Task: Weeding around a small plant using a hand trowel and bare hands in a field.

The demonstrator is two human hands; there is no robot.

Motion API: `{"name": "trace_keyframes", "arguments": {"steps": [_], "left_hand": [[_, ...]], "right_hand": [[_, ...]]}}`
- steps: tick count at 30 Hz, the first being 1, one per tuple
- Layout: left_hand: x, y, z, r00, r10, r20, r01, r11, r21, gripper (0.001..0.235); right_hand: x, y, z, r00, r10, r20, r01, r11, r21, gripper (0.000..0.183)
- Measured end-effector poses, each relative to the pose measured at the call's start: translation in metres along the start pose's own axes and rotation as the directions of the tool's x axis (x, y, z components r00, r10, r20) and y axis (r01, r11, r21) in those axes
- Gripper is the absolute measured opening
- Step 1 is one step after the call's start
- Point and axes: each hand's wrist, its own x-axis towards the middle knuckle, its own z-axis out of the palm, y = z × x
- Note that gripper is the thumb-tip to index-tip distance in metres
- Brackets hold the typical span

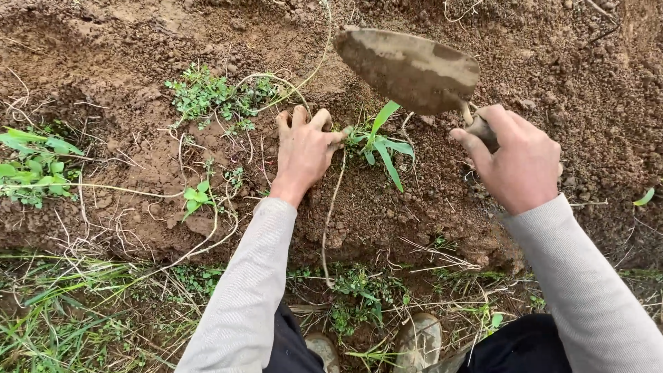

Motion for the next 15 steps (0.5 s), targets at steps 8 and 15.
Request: {"name": "trace_keyframes", "arguments": {"steps": [8, 15], "left_hand": [[-0.018, -0.003, -0.048, 0.966, -0.133, 0.224, 0.190, 0.947, -0.258, 0.015], [-0.058, 0.056, -0.148, 0.488, -0.164, 0.857, 0.352, 0.936, -0.021, 0.019]], "right_hand": [[-0.008, 0.007, -0.011, 1.000, 0.016, -0.005, -0.016, 0.999, -0.043, 0.032], [-0.003, 0.012, -0.016, 0.998, 0.053, -0.028, -0.051, 0.997, 0.061, 0.029]]}}
